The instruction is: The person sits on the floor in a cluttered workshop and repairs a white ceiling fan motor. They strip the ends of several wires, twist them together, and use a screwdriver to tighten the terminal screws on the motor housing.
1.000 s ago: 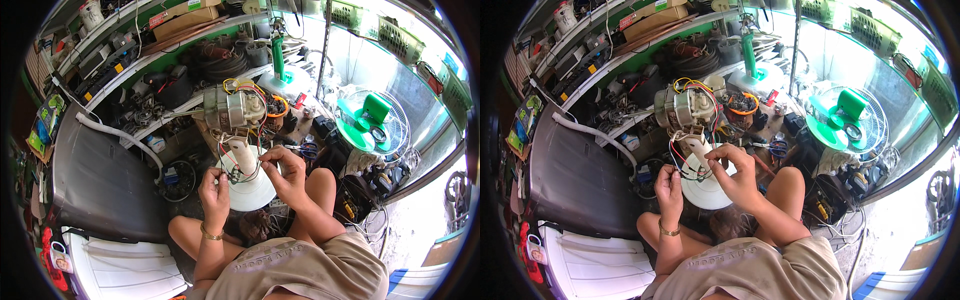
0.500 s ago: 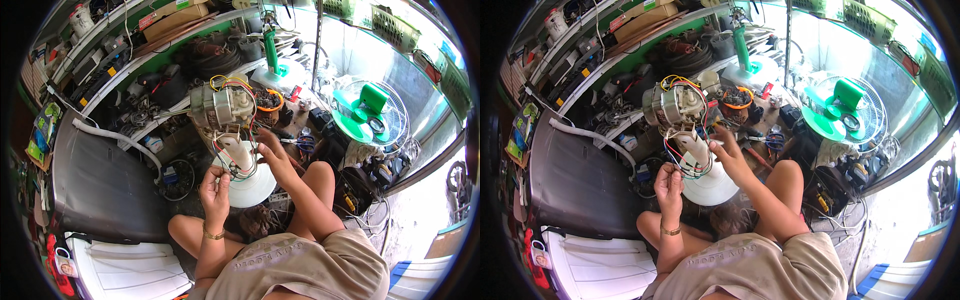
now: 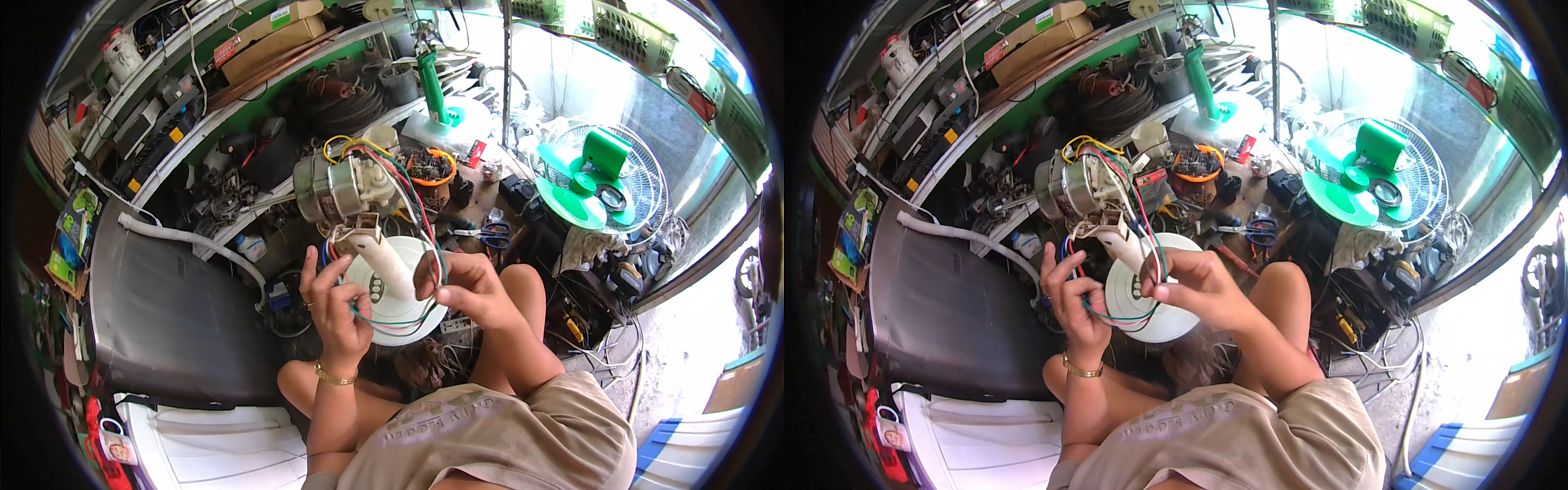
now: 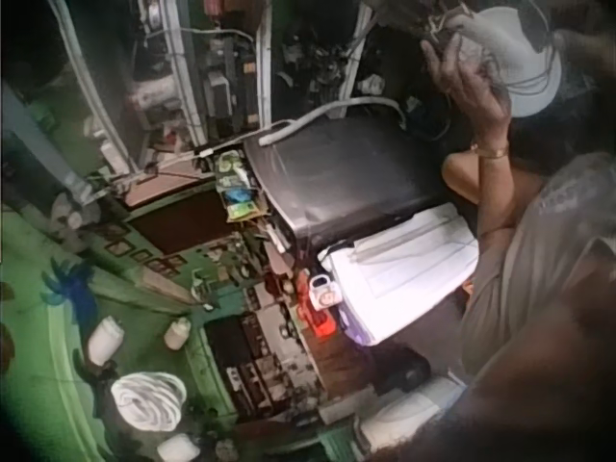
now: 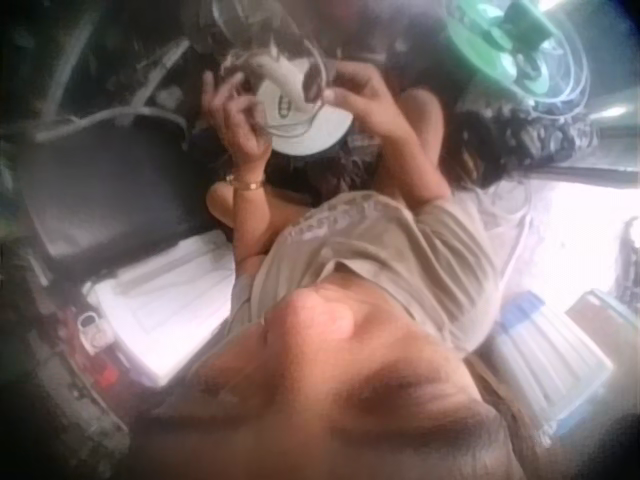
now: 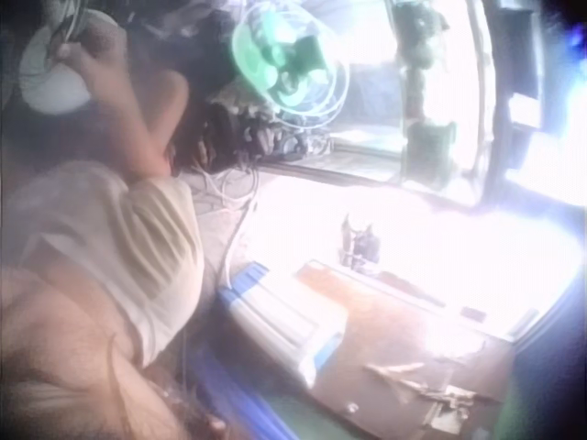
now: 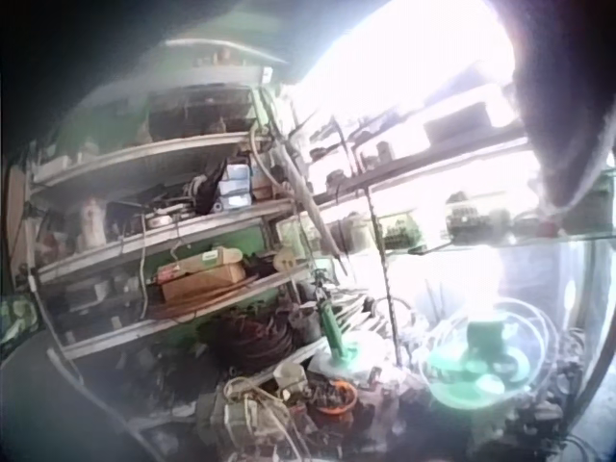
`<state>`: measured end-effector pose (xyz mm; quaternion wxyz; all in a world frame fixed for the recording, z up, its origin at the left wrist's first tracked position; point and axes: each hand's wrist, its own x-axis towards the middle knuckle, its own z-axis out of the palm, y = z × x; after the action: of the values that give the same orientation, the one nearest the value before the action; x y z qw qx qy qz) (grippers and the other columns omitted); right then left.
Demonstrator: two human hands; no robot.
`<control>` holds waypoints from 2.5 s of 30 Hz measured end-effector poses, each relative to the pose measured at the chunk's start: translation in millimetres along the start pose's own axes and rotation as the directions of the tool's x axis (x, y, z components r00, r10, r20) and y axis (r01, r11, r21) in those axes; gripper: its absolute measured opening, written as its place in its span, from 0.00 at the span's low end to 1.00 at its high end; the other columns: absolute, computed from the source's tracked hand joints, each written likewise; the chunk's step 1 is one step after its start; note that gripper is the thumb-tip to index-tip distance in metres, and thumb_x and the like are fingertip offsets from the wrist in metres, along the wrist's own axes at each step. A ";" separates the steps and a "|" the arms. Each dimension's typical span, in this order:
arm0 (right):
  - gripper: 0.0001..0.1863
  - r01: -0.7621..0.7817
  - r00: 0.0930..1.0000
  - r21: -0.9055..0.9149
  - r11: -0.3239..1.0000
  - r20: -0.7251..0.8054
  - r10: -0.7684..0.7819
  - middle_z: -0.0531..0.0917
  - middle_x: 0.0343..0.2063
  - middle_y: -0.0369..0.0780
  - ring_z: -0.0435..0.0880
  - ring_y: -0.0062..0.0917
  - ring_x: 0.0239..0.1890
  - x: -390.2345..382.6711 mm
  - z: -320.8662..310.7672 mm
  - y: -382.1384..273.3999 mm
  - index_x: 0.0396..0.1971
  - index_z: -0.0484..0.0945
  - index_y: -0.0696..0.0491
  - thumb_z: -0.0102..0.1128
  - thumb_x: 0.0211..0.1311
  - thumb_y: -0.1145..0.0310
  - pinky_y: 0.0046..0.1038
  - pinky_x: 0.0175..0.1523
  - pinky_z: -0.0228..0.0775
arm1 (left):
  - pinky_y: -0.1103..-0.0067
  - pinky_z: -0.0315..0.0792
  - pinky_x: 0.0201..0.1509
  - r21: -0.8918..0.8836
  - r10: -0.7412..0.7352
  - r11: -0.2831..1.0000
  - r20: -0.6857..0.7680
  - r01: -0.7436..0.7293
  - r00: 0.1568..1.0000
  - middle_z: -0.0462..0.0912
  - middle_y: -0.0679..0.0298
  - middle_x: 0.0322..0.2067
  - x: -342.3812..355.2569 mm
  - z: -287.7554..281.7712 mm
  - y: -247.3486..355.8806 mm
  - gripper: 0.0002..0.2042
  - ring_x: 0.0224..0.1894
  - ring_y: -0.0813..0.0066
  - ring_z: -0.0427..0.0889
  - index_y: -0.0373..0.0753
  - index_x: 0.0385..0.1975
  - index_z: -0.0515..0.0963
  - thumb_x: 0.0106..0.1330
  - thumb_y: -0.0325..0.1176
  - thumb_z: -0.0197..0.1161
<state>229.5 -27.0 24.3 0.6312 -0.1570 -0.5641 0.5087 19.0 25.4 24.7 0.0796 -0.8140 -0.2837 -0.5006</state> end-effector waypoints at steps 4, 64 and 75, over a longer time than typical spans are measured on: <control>0.19 0.006 1.000 0.042 0.999 0.002 -0.006 0.83 0.34 0.39 0.78 0.22 0.38 2.9 -28.2 4.7 0.36 0.82 0.61 0.60 0.66 0.57 0.26 0.47 0.70 | 0.54 0.61 0.66 -0.274 0.007 0.962 -0.062 -0.024 0.998 0.78 0.55 0.40 8.3 -2.7 -5.1 0.15 0.60 0.44 0.72 0.39 0.33 0.67 0.76 0.44 0.48; 0.31 -0.299 0.939 -0.396 0.868 -0.282 0.195 0.81 0.35 0.41 0.83 0.31 0.39 90.0 -23.0 123.7 0.48 0.74 0.61 0.68 0.46 0.56 0.34 0.44 0.77 | 0.73 0.71 0.40 0.287 -0.922 -0.373 -0.005 0.882 -0.388 0.75 0.58 0.33 -270.7 -81.6 -124.9 0.17 0.35 0.64 0.75 0.33 0.42 0.75 0.66 0.42 0.57; 0.30 -0.345 0.913 -0.366 0.864 -0.344 0.219 0.82 0.38 0.43 0.83 0.32 0.41 89.0 -15.2 127.7 0.50 0.74 0.62 0.67 0.47 0.61 0.35 0.47 0.77 | 0.77 0.67 0.36 0.193 -0.957 -0.289 -0.033 0.938 -0.288 0.69 0.65 0.30 -350.7 -77.6 -137.4 0.18 0.32 0.71 0.69 0.35 0.43 0.71 0.73 0.47 0.51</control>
<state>169.7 107.0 -29.9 0.5764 -0.4432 -0.5314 0.4347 -233.6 -27.2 -260.5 -0.3146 -0.2838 -0.8600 -0.2845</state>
